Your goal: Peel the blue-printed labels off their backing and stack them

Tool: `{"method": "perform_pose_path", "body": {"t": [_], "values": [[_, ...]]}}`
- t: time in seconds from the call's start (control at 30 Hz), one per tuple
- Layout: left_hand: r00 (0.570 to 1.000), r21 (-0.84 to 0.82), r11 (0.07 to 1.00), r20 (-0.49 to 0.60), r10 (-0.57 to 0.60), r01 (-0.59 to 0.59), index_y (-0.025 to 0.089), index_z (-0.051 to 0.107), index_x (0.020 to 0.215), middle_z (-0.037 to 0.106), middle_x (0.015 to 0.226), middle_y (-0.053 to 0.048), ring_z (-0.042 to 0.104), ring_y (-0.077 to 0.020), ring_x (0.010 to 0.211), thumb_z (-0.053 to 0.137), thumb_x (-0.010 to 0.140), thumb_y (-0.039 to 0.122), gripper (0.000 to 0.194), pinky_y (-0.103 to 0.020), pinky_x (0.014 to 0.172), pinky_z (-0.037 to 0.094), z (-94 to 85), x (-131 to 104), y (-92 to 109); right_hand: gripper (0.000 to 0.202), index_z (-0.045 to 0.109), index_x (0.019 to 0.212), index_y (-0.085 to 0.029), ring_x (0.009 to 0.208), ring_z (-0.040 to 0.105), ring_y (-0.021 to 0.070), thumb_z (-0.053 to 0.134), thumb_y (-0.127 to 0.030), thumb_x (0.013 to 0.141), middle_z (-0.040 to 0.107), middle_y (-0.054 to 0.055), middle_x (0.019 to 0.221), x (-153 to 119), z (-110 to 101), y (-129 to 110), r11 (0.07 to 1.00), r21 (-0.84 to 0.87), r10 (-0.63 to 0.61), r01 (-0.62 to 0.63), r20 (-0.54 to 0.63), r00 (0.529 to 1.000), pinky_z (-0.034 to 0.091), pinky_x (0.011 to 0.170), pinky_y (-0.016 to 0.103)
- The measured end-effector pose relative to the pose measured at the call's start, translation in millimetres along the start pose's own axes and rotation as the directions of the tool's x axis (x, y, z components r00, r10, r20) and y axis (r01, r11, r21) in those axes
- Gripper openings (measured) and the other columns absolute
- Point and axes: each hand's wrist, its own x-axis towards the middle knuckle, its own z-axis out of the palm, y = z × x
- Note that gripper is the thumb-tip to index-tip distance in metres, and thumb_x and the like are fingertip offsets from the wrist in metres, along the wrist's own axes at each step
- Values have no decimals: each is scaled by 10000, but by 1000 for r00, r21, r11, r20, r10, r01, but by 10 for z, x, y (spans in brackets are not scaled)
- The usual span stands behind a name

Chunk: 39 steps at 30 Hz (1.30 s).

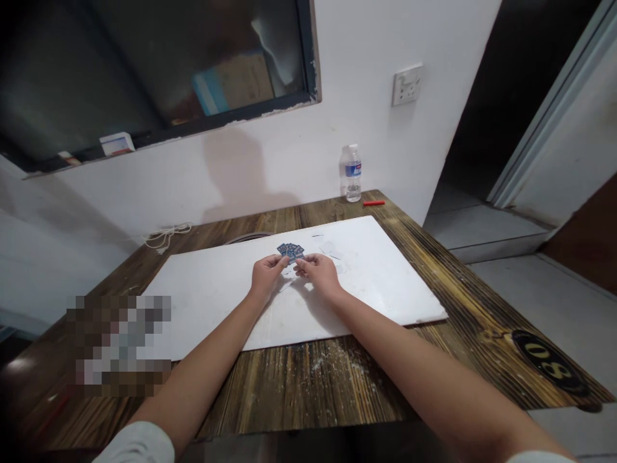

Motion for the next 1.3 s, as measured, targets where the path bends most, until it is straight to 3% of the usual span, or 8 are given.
{"method": "perform_pose_path", "body": {"t": [0.1,0.13,0.2,0.3,0.4,0.53,0.7,1.3], "values": [[998,-12,1000,-70,-6,5,154,729,716,696,701,-32,606,-161,690,712,689,429,277,-265,687,461,-13,17,-25,198,600,829,-187,706,642,194,690,-350,763,694,43,748,-44,13,9,922,-357,-145,151,45,988,517,699,361],[997,-12,1000,-83,-3,3,153,726,719,692,693,-30,602,-158,681,707,694,433,282,-262,682,458,-18,23,-32,177,606,840,-185,772,643,208,685,-328,773,698,53,800,-68,20,10,828,-500,-212,253,137,968,505,733,367],[996,-10,1000,-94,2,-2,152,716,719,679,668,-24,594,-152,661,691,710,444,294,-256,668,453,-27,33,-42,171,632,922,-171,957,618,235,676,-269,789,700,91,959,-119,41,10,565,-665,-281,488,401,872,467,841,382],[995,-9,1000,-101,3,-4,153,706,712,664,643,-17,587,-149,649,674,722,455,304,-250,646,448,-32,43,-49,202,636,1036,-147,1126,551,241,612,-187,839,686,121,1068,-181,83,7,245,-680,-239,691,648,723,381,969,396],[994,-2,1000,-106,2,-2,152,704,699,664,642,-17,586,-148,644,675,715,458,308,-251,637,450,-32,49,-53,143,658,941,-137,1032,583,230,524,-169,904,702,109,953,-206,113,-7,45,-670,-169,741,726,667,362,957,392],[995,1,1000,-102,-18,18,140,707,707,663,649,-24,579,-142,633,677,714,459,320,-255,630,455,-35,56,-70,149,652,887,-120,853,595,225,506,-137,910,684,104,851,-216,129,-48,-150,-613,-73,776,789,610,398,794,343],[995,-10,1000,-99,-14,14,133,711,710,654,642,-19,566,-133,623,681,709,471,339,-253,618,447,-38,57,-90,123,636,914,-123,857,588,230,514,-122,900,664,109,851,-212,139,-64,-233,-564,-13,792,816,578,388,749,336],[994,3,999,-101,-43,43,141,730,734,675,655,-23,590,-146,644,708,690,434,297,-251,633,451,-35,56,-50,171,636,998,-134,837,573,225,483,-160,924,651,118,879,-204,139,-57,-232,-560,-69,796,825,560,361,723,340]]}}
